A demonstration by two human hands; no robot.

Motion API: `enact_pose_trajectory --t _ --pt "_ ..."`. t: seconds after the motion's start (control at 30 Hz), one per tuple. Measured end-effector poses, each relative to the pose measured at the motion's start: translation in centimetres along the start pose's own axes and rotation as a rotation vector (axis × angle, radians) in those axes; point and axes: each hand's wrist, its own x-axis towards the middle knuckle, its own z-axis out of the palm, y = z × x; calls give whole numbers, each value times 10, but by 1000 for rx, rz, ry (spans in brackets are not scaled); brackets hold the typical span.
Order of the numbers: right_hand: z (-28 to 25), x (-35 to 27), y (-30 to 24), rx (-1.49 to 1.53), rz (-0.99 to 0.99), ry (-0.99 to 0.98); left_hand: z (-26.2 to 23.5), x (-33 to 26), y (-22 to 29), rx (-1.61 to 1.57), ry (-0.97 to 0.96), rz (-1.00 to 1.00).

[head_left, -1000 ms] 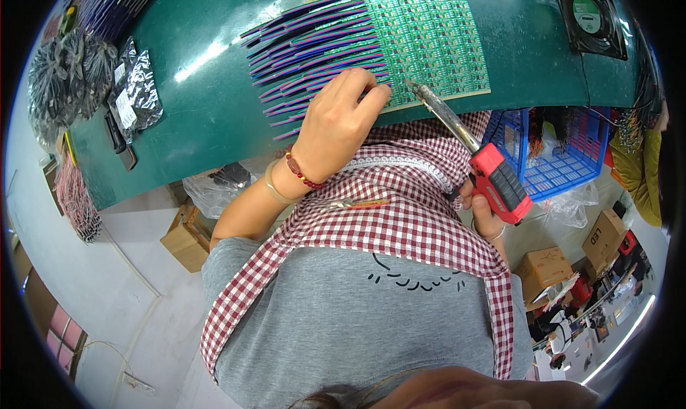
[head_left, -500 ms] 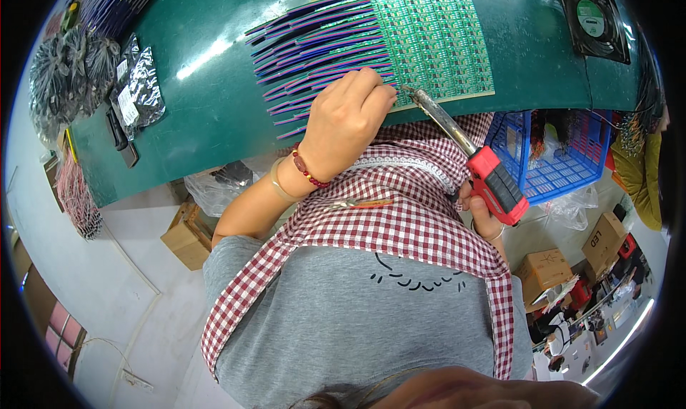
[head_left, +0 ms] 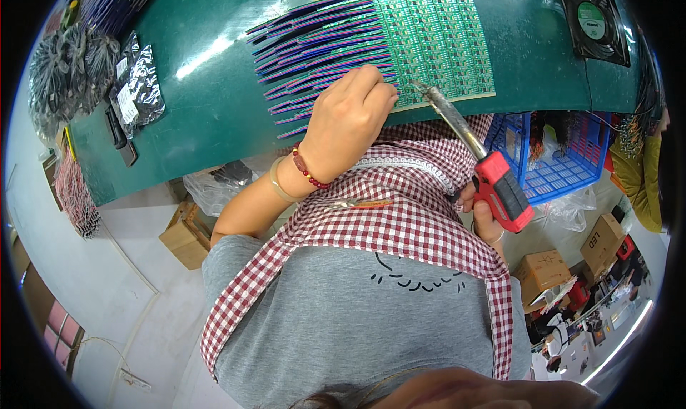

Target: The person solders ribbon cable wires onto a circuit board using a soldering iron while aligning the wires by hand.

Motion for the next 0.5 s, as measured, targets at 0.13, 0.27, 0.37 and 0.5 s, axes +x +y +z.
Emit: enact_pose_trajectory --t 0.13,0.27,0.37,0.5 --pt "9 5 -16 164 91 42 1 0 0 7 -13 -12" --pt "-6 3 -2 -32 -17 -45 -1 1 1 10 -19 -24" --pt "-3 -6 15 -95 -71 29 -1 2 1 -8 -27 -30" --pt "0 -3 10 -73 -49 8 -2 2 2 -25 -26 -42"
